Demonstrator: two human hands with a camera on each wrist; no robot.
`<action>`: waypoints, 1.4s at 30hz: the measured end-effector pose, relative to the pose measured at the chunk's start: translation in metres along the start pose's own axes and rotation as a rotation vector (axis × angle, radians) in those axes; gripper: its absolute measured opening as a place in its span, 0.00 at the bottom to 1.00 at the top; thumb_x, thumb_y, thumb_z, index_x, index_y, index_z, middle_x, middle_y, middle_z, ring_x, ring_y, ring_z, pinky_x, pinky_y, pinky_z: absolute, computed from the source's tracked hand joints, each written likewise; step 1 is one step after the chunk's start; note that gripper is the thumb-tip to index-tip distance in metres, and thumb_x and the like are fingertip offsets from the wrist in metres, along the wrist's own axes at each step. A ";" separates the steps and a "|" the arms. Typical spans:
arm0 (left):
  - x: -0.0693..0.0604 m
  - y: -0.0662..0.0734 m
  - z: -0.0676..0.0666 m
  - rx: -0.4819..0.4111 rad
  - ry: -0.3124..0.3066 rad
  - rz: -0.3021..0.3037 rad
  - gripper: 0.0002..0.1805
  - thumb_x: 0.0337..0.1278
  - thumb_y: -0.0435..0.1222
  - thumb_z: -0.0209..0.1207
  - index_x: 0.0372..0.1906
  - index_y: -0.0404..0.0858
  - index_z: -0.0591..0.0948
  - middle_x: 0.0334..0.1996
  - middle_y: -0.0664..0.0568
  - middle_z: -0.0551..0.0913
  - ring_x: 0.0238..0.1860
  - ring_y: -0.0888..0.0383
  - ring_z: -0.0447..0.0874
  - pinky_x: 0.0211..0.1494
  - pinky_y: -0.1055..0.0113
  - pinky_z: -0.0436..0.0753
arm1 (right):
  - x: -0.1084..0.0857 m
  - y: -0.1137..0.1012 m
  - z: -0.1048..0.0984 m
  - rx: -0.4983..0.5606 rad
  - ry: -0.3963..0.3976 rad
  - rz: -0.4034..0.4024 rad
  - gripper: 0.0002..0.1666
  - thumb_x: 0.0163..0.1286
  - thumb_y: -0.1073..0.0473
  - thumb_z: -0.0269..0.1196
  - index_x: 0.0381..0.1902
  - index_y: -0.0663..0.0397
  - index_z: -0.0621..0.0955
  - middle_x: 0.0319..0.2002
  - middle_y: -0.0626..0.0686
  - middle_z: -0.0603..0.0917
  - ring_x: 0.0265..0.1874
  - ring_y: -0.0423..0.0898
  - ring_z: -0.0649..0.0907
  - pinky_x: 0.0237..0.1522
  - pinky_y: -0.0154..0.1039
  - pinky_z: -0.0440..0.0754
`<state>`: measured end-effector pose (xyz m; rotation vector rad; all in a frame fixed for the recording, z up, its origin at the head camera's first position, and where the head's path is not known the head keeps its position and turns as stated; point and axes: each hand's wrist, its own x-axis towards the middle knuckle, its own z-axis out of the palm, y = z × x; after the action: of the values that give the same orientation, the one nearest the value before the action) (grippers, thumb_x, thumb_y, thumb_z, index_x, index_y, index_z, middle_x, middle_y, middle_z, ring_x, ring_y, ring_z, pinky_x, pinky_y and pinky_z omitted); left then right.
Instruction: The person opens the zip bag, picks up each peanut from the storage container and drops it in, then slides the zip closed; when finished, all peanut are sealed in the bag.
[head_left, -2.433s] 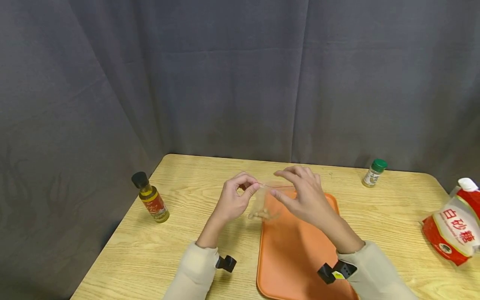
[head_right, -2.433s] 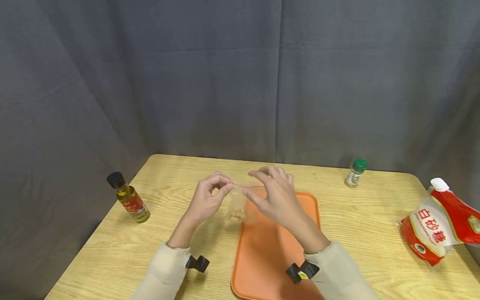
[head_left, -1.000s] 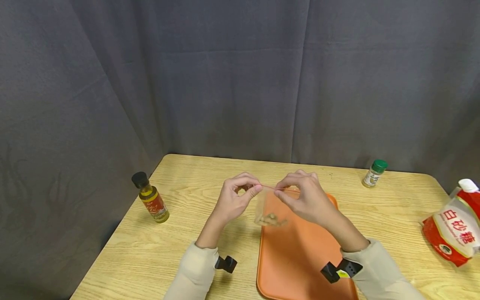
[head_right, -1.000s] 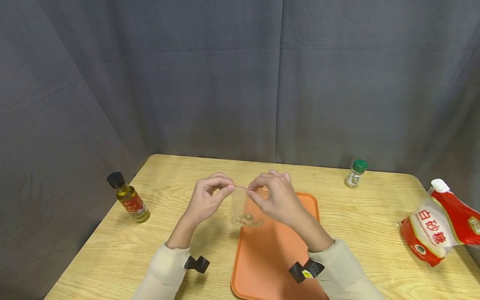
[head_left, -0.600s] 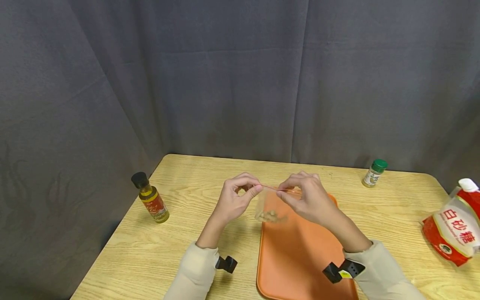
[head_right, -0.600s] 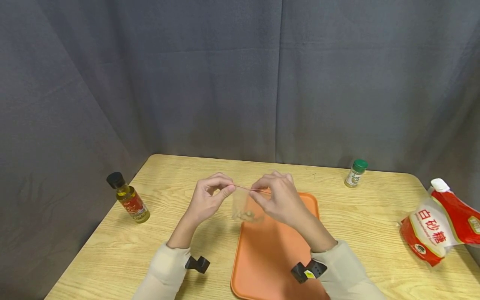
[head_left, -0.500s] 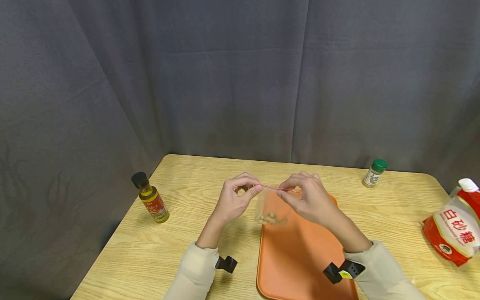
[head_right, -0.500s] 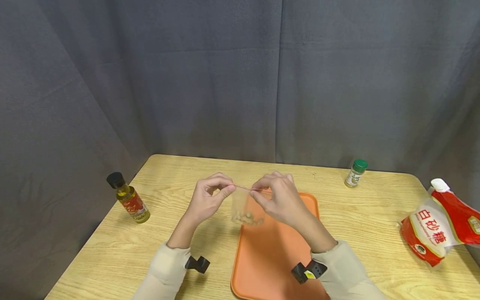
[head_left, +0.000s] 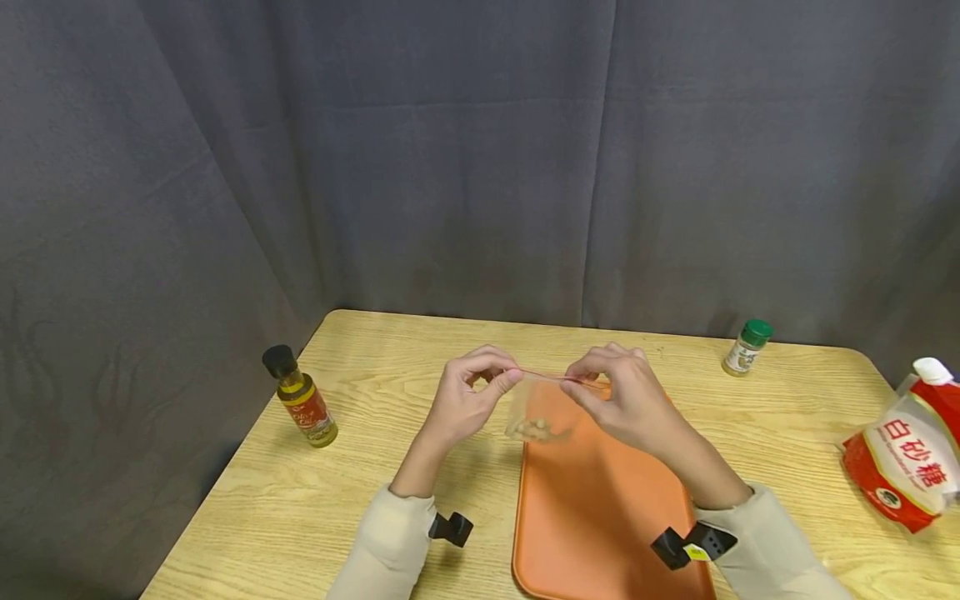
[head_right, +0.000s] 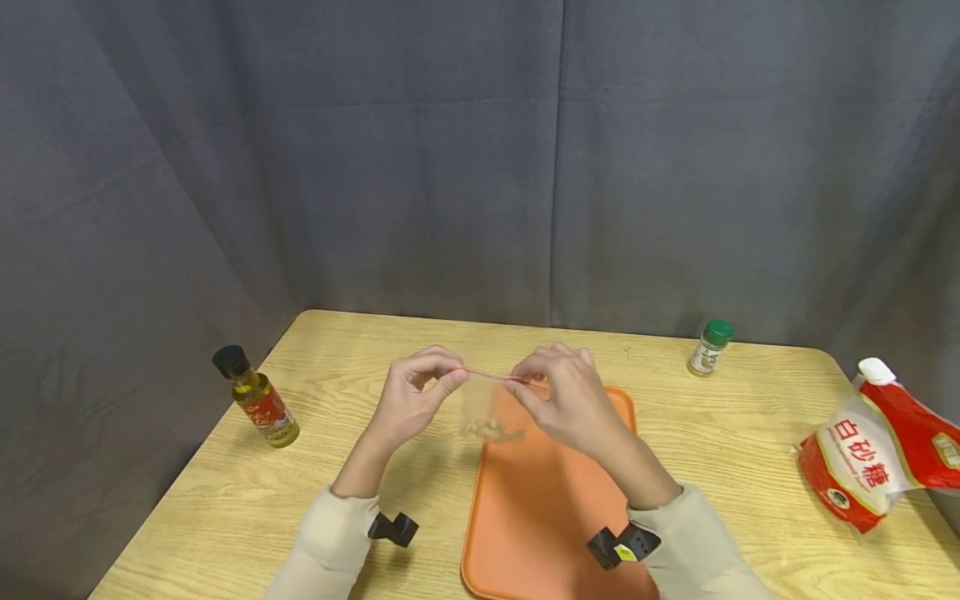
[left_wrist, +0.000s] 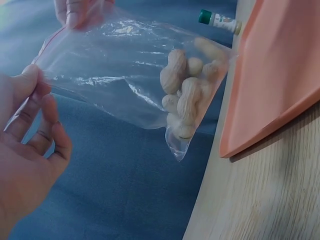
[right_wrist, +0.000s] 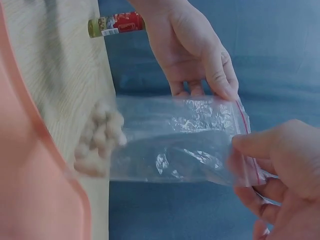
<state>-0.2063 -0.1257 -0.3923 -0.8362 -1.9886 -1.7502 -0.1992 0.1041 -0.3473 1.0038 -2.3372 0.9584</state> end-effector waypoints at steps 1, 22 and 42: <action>0.000 0.000 0.000 -0.001 0.001 -0.001 0.04 0.62 0.25 0.62 0.34 0.27 0.86 0.34 0.44 0.84 0.33 0.56 0.77 0.37 0.65 0.77 | 0.000 0.000 0.000 -0.002 0.001 0.000 0.06 0.58 0.67 0.73 0.28 0.52 0.86 0.27 0.41 0.83 0.34 0.42 0.78 0.39 0.46 0.63; 0.001 -0.001 -0.002 -0.030 0.006 0.011 0.03 0.61 0.25 0.63 0.34 0.28 0.86 0.34 0.46 0.84 0.33 0.56 0.76 0.38 0.67 0.76 | -0.008 0.008 -0.006 -0.023 0.025 -0.017 0.07 0.58 0.68 0.72 0.27 0.51 0.85 0.26 0.40 0.82 0.33 0.43 0.77 0.38 0.45 0.60; 0.000 0.003 0.004 0.053 0.004 -0.036 0.04 0.61 0.22 0.61 0.32 0.28 0.85 0.32 0.41 0.82 0.30 0.56 0.72 0.36 0.67 0.72 | -0.001 0.003 0.001 -0.071 -0.033 0.017 0.06 0.59 0.60 0.73 0.33 0.54 0.88 0.29 0.43 0.84 0.35 0.48 0.79 0.38 0.47 0.61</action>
<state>-0.2037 -0.1213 -0.3912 -0.7838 -2.0503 -1.7093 -0.2013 0.1053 -0.3500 0.9798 -2.3927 0.8658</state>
